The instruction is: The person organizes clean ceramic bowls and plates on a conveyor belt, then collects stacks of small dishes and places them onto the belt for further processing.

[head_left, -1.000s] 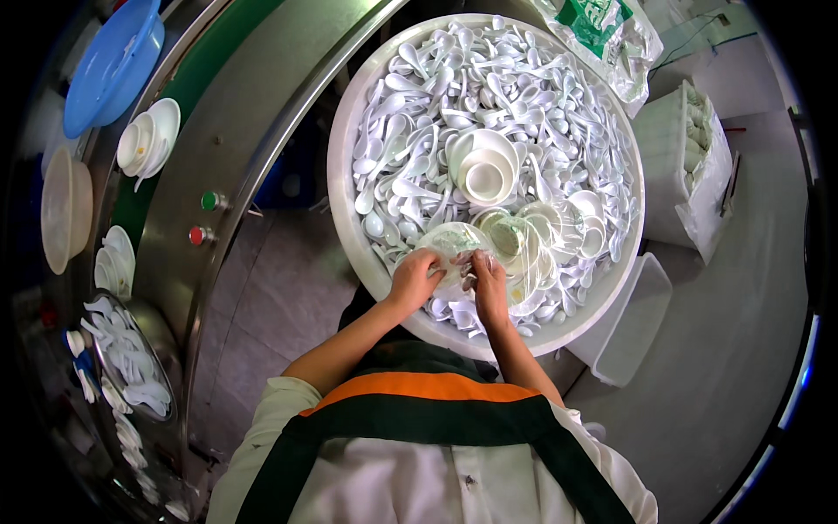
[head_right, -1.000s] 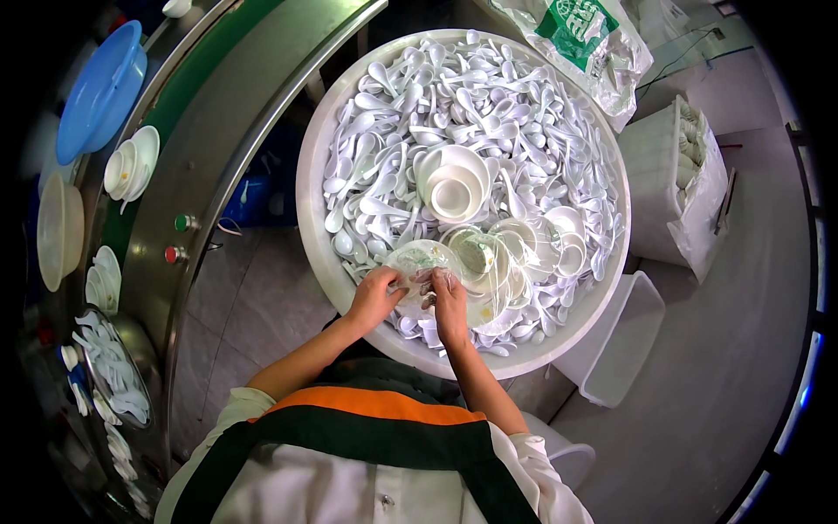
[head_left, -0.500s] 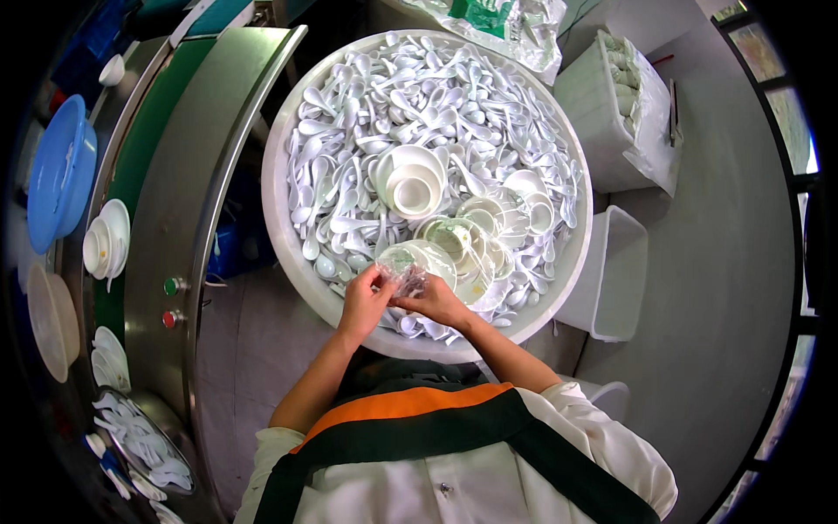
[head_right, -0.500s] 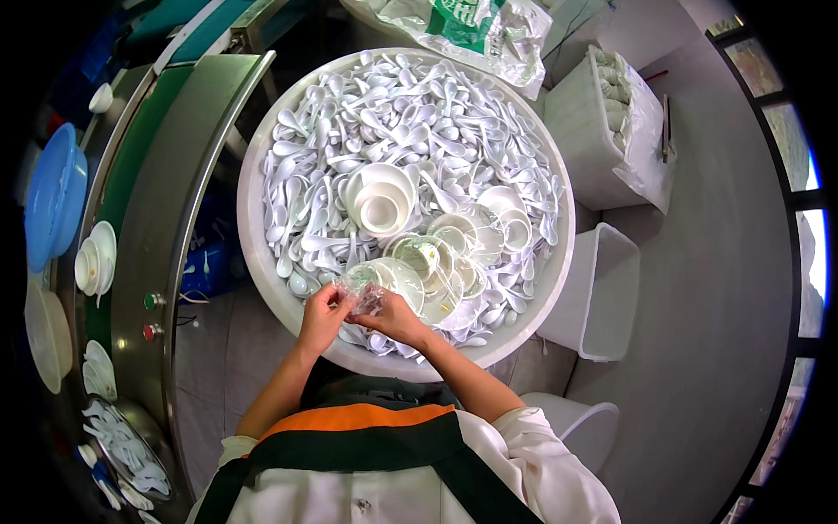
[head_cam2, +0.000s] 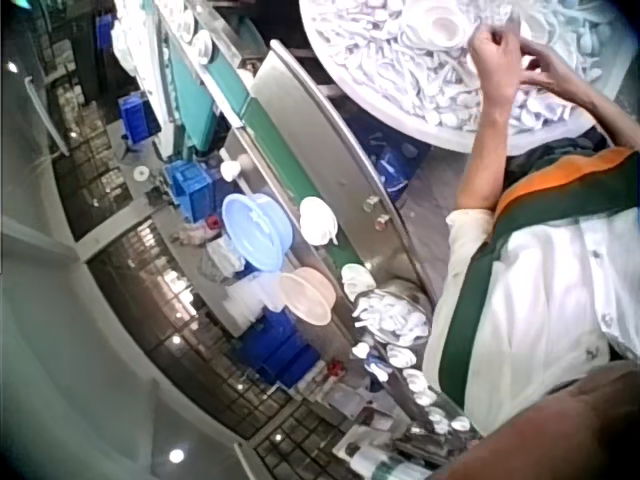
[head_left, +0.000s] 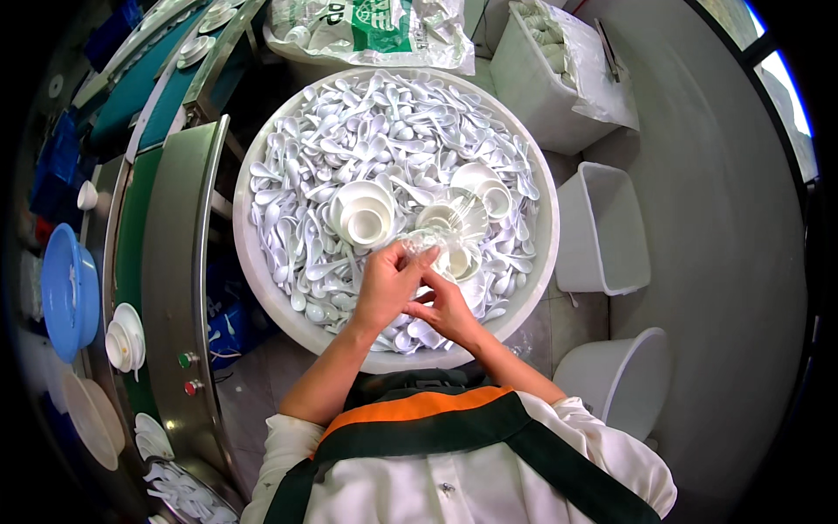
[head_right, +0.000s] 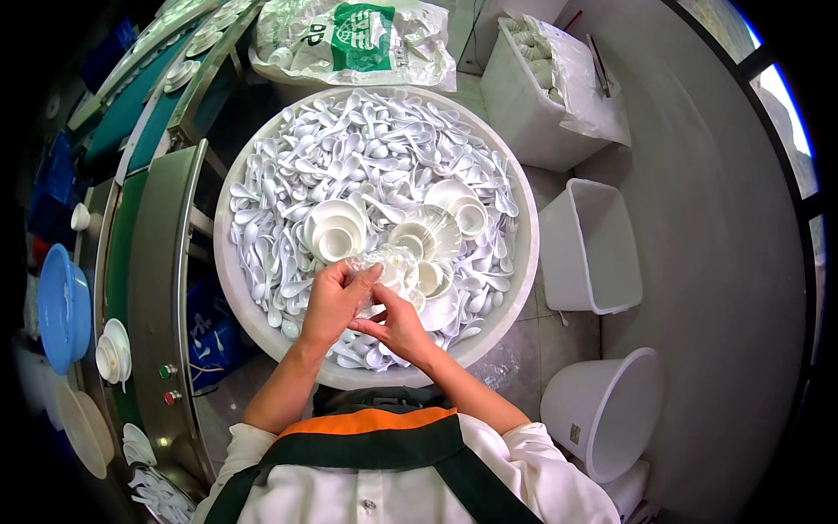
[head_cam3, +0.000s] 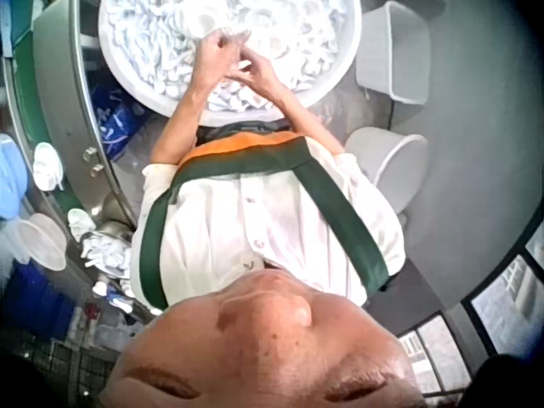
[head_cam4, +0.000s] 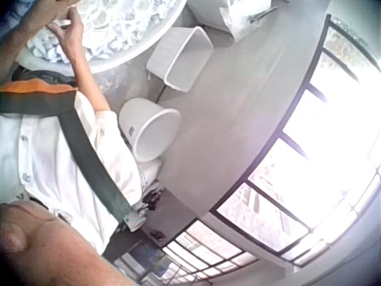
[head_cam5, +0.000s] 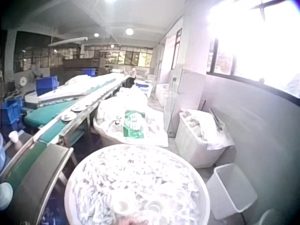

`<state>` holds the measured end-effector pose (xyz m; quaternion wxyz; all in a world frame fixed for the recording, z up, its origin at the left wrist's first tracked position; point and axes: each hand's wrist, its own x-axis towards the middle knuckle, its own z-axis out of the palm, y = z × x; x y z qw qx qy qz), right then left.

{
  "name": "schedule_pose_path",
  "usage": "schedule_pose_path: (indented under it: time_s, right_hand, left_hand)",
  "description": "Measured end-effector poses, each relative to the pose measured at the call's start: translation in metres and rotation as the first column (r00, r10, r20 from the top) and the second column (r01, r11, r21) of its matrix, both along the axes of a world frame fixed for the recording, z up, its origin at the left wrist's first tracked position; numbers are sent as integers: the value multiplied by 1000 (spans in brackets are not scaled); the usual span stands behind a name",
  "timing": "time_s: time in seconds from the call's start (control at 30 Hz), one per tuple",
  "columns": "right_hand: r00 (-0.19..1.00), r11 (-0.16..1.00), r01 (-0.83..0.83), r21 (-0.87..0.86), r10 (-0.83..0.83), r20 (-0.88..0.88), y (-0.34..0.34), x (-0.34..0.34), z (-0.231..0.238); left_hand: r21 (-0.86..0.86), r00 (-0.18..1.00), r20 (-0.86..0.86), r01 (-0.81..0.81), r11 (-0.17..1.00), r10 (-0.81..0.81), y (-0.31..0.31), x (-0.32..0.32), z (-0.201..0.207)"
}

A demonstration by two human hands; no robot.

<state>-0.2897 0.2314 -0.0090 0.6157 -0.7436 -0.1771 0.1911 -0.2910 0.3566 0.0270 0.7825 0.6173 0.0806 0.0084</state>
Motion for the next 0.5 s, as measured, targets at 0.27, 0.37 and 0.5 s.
schedule_pose_path:
  time_s: [0.27, 0.37, 0.5]
  right_hand:
    - [957, 973, -87, 214, 141, -253, -25, 34, 34]
    - [955, 989, 145, 13, -143, 260, -22, 45, 49]
    - [673, 894, 448, 27, -357, 647, -7, 89, 56]
  left_hand:
    - [-128, 986, -131, 88, 988, -104, 6, 8, 25]
    - [-297, 976, -152, 104, 949, -155, 3, 6, 44]
    - [-207, 994, -30, 95, 974, -104, -15, 12, 65]
